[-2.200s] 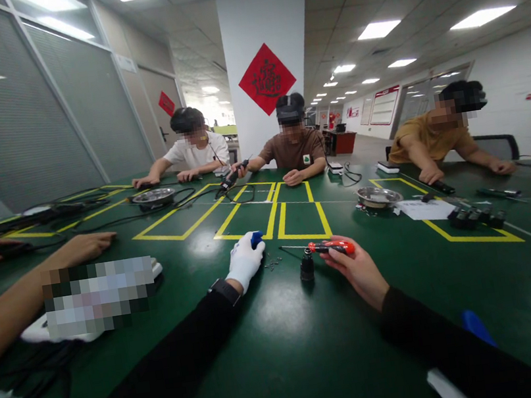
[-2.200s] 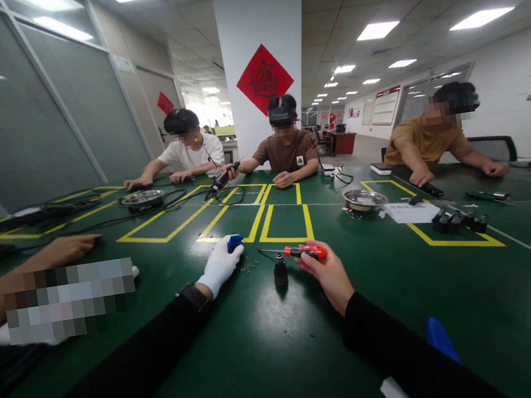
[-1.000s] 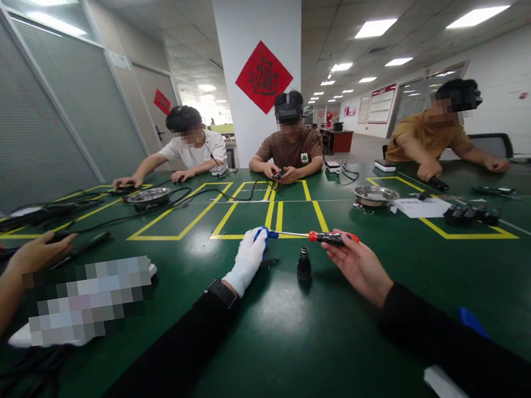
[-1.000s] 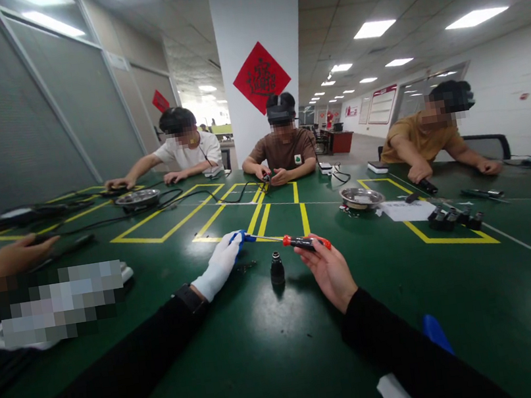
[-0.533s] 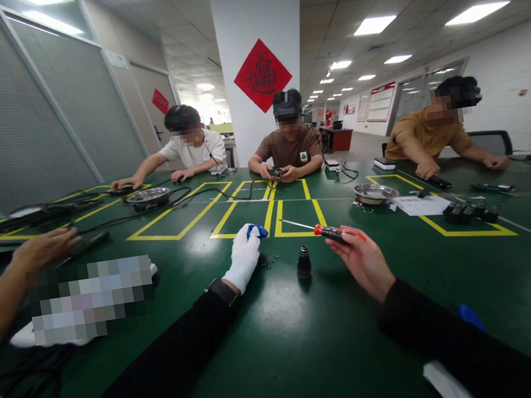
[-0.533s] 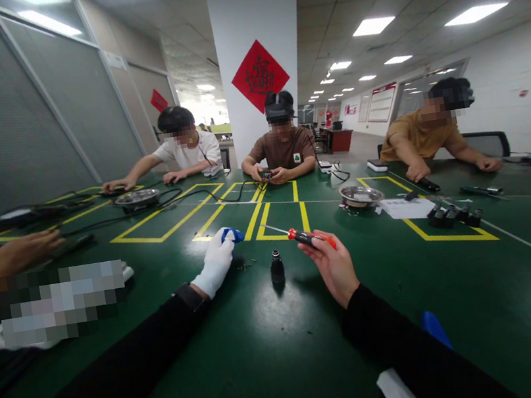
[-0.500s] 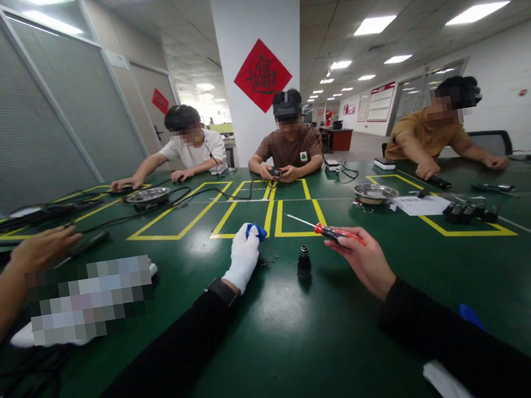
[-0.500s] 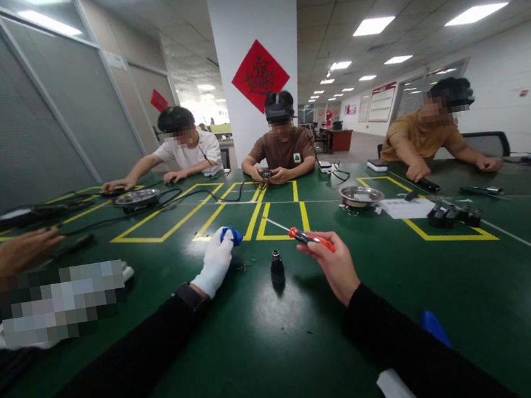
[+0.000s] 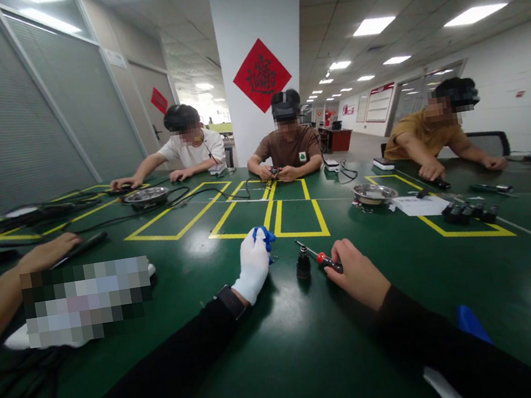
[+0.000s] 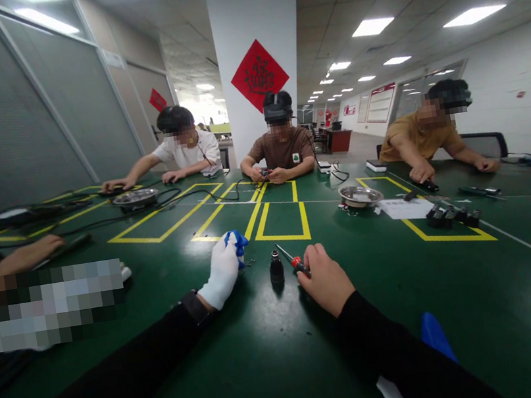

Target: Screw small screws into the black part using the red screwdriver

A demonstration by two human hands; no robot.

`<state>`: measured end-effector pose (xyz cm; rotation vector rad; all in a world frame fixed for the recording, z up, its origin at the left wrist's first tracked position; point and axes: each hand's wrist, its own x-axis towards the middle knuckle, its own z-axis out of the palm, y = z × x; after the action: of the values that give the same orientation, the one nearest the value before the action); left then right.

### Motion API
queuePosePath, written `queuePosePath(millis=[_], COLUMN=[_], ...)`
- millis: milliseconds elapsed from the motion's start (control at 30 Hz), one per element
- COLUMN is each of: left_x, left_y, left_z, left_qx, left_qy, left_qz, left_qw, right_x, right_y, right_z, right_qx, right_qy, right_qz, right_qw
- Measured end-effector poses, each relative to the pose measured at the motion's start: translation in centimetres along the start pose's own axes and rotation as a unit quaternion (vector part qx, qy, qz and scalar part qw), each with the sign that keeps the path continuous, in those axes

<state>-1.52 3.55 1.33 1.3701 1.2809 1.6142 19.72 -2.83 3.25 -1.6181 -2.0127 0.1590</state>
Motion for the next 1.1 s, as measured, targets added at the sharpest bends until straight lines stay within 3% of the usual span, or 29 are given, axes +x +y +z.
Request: queuePosePath(millis=[267, 533, 633, 767, 867, 967, 1100], left_x=[-2.4, -5.1, -5.9, -6.2, -6.2, -6.3, -6.6], left_y=[1.7, 3.3, 3.7, 3.9, 3.8, 3.6, 3.2], left_z=[0.7, 0.7, 0.8, 0.9, 1.0, 1.2, 1.5], left_qx=[-0.052, -0.066, -0.085, -0.106, -0.120, -0.122, -0.142], left_qy=[-0.059, -0.129, -0.175, -0.226, -0.265, -0.296, -0.328], left_qz=[0.061, 0.126, 0.133, 0.127, 0.130, 0.118, 0.048], left_qw=[0.995, 0.981, 0.972, 0.960, 0.948, 0.940, 0.933], right_x=[-0.8, -0.7, -0.7, -0.8, -1.0, -1.3, -1.3], right_y=[-1.2, -0.6, -0.9, -1.8, -2.3, -2.6, -2.6], right_z=[-0.4, -0.8, -1.0, -1.6, -1.7, -1.5, -1.3], right_qx=[-0.090, -0.088, -0.088, 0.019, 0.155, 0.217, 0.228], right_qy=[-0.032, -0.073, -0.054, 0.047, 0.105, 0.108, 0.095], right_qz=[0.021, 0.064, 0.067, -0.048, -0.173, -0.246, -0.268], right_qw=[0.995, 0.991, 0.992, 0.998, 0.967, 0.938, 0.931])
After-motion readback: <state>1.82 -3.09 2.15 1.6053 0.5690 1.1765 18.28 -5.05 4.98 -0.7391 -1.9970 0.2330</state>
